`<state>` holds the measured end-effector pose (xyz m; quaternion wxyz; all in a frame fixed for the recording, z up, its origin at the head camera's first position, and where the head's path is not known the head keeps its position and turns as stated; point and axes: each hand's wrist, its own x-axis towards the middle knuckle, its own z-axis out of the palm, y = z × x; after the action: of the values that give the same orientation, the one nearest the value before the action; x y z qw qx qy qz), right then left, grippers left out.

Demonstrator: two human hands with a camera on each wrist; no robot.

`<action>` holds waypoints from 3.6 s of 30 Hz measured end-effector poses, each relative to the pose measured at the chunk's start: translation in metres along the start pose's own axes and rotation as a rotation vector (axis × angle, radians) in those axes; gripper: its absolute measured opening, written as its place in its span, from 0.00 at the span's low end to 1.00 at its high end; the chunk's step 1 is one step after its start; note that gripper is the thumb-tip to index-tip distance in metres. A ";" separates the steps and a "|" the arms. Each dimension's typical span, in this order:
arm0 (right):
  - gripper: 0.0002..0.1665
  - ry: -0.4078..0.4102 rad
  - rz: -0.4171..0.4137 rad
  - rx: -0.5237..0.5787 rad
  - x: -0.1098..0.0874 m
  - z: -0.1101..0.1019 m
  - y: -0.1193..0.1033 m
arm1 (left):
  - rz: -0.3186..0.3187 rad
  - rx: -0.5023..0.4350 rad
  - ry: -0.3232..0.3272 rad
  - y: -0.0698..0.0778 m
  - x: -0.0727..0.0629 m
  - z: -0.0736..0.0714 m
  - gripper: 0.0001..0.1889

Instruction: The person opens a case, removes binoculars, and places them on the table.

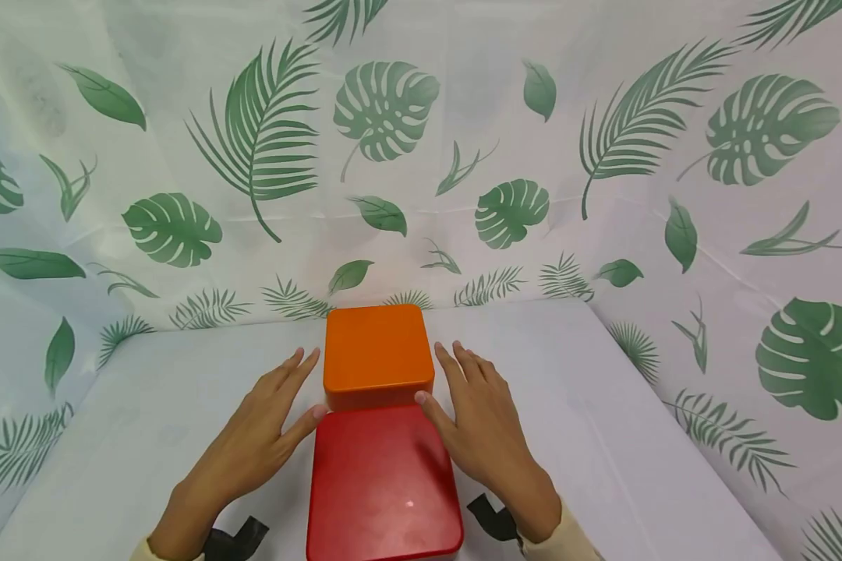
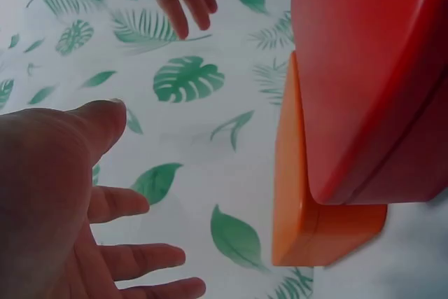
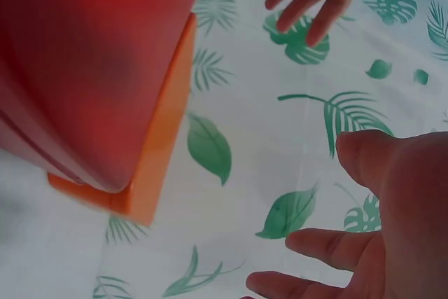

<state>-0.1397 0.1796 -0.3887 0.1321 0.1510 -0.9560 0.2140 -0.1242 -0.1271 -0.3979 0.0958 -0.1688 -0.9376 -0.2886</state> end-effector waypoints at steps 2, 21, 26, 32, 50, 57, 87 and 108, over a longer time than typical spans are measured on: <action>0.44 -0.005 0.008 0.009 -0.002 0.001 0.001 | -0.011 -0.014 -0.007 -0.001 -0.003 0.000 0.40; 0.45 -0.034 0.041 0.111 -0.025 0.004 0.008 | -0.066 -0.082 -0.011 -0.004 -0.034 0.012 0.38; 0.46 -0.063 0.089 0.148 -0.030 0.004 0.011 | -0.074 -0.097 0.013 -0.004 -0.043 0.016 0.39; 0.45 -0.142 0.145 0.267 -0.035 0.005 0.015 | -0.071 -0.132 0.039 -0.007 -0.052 0.023 0.41; 0.52 -0.277 0.202 0.426 -0.045 0.014 0.032 | -0.161 -0.389 -0.030 -0.020 -0.065 0.040 0.46; 0.52 -0.311 0.207 0.487 -0.048 0.020 0.039 | -0.161 -0.493 -0.089 -0.029 -0.066 0.044 0.48; 0.50 -0.351 0.172 0.648 -0.059 0.025 0.051 | -0.120 -0.633 -0.292 -0.052 -0.067 0.050 0.59; 0.42 -0.358 0.372 0.717 -0.057 0.013 0.030 | -0.150 -0.696 -0.284 -0.055 -0.065 0.055 0.58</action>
<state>-0.1005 0.2127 -0.4295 -0.1370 0.0473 -0.8400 0.5229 -0.0891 -0.1548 -0.4889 -0.1195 -0.1605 -0.7972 -0.5696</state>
